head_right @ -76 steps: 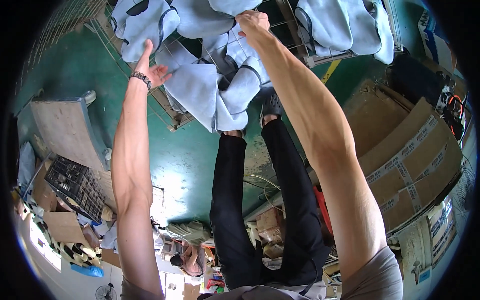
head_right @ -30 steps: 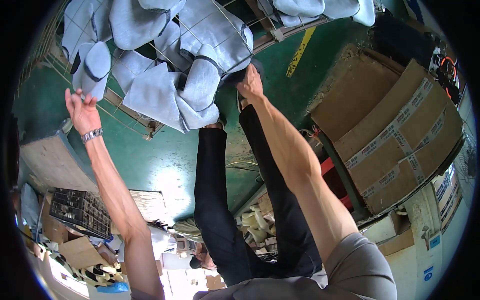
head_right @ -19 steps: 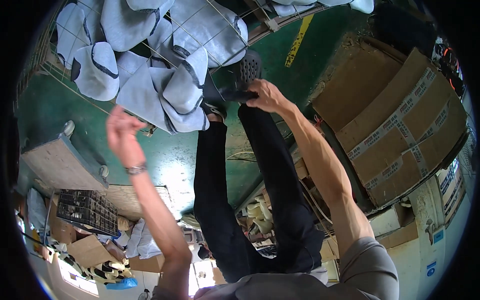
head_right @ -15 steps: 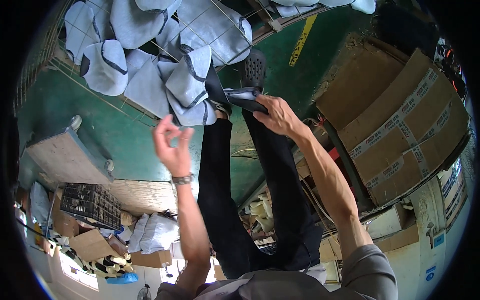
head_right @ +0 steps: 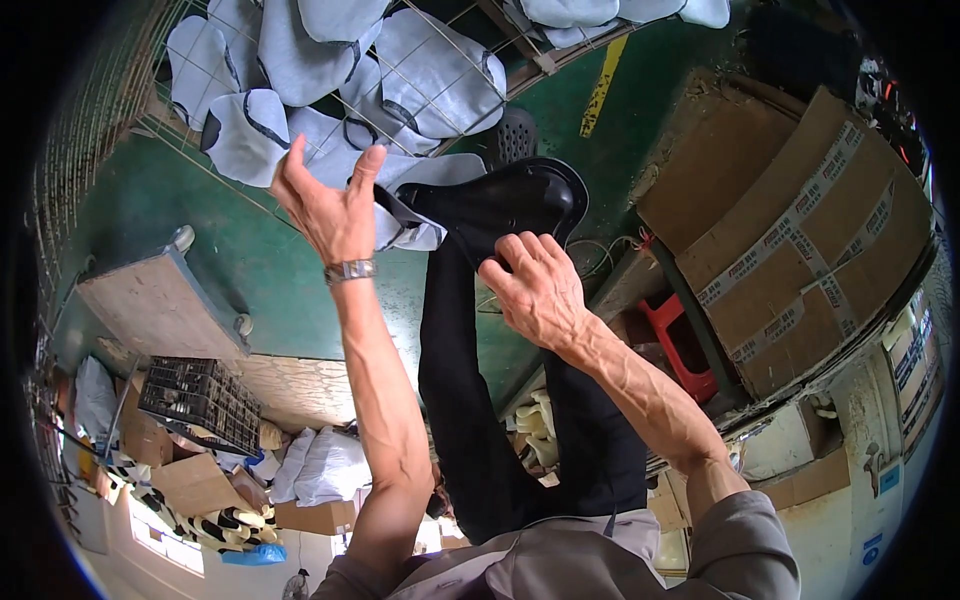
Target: Applying adhesive to fabric pads using a spray gun and organizing them on a rack in a factory setting.
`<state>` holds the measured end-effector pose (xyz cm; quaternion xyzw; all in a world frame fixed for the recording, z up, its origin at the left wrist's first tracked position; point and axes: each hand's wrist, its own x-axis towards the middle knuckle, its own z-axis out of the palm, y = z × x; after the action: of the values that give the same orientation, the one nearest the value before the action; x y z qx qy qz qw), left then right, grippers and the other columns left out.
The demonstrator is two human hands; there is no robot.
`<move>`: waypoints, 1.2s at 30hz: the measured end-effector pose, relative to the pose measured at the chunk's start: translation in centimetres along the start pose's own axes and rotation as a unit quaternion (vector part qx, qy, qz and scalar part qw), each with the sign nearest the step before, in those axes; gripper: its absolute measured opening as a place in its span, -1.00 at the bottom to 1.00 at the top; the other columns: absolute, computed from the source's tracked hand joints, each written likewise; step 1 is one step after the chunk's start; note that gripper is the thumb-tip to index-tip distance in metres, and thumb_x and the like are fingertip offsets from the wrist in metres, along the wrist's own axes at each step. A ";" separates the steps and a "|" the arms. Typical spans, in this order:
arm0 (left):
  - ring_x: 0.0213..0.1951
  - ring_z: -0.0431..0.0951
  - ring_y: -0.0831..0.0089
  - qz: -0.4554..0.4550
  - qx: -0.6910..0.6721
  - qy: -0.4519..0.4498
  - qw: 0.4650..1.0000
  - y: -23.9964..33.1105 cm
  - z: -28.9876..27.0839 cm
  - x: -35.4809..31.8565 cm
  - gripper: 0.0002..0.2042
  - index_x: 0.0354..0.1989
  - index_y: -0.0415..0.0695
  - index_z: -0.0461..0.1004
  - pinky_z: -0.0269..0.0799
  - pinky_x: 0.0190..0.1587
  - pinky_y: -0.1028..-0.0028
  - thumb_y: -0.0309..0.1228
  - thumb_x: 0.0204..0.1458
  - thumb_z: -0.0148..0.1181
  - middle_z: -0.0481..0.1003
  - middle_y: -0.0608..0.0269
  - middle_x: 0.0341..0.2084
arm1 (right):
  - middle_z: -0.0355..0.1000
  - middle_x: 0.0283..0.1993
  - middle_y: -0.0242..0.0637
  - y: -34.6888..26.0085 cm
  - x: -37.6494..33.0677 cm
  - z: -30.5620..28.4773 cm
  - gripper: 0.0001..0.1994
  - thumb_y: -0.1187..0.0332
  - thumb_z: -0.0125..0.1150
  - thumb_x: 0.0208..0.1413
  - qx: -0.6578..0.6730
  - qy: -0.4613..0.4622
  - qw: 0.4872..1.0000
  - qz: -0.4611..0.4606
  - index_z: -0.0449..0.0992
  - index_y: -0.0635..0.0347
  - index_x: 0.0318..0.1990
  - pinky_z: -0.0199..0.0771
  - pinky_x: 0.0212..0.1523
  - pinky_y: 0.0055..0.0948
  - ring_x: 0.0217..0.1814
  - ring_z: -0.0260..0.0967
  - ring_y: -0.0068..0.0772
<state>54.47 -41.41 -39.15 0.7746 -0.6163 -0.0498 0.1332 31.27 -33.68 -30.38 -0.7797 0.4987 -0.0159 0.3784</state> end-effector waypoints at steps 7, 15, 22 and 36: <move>-0.44 0.55 0.31 -0.056 -0.274 -0.341 0.898 -2.1 -0.7 -4.8 -0.19 0.16 -0.05 0.43 0.49 -0.24 0.26 0.06 -0.31 0.56 0.52 0.32 -0.55 | 0.29 -0.31 -0.06 1.9 -1.2 -1.6 -0.83 0.59 0.27 -0.06 0.210 0.078 0.958 0.179 0.42 0.28 -0.31 0.41 -0.29 -0.18 -0.28 0.37 -0.02; -0.55 0.41 0.48 -0.038 -0.362 -0.297 0.883 -2.2 -3.7 -6.4 -0.44 -0.01 -0.05 0.54 0.40 -0.45 0.43 -0.20 -0.24 0.57 0.44 0.37 -0.60 | 0.53 -0.30 -0.25 4.1 -1.5 -2.9 -0.72 0.36 0.39 0.07 0.618 0.139 0.552 0.542 0.53 0.38 -0.16 0.42 -0.31 -0.55 -0.40 0.46 -0.48; -0.53 0.41 0.60 -0.098 -0.395 -0.331 0.851 -5.9 -8.0 -6.6 -0.53 0.07 -0.14 0.53 0.41 -0.39 0.54 -0.62 -0.10 0.44 0.49 0.38 -0.60 | 0.52 -0.22 -0.17 12.8 -8.7 -11.3 -0.80 0.42 0.24 0.12 0.622 0.369 0.458 0.517 0.52 0.38 -0.16 0.41 0.08 -0.26 -0.12 0.43 -0.27; -0.16 0.52 0.23 0.031 -0.252 -0.297 0.920 -2.6 -8.2 -5.1 -0.50 0.13 -0.13 0.50 0.43 -0.04 0.25 -0.01 0.19 0.24 0.57 0.06 -0.04 | 0.46 -0.34 -0.50 -7.2 -34.4 -14.9 -0.74 0.23 0.32 0.21 0.512 0.451 0.543 0.489 0.58 0.28 -0.17 0.36 -0.19 -0.50 -0.26 0.32 -0.65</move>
<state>57.70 -34.79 -32.38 0.6453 -0.6184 -0.4272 0.1364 13.50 -13.50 -3.24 0.0210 0.8146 -0.4311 0.3875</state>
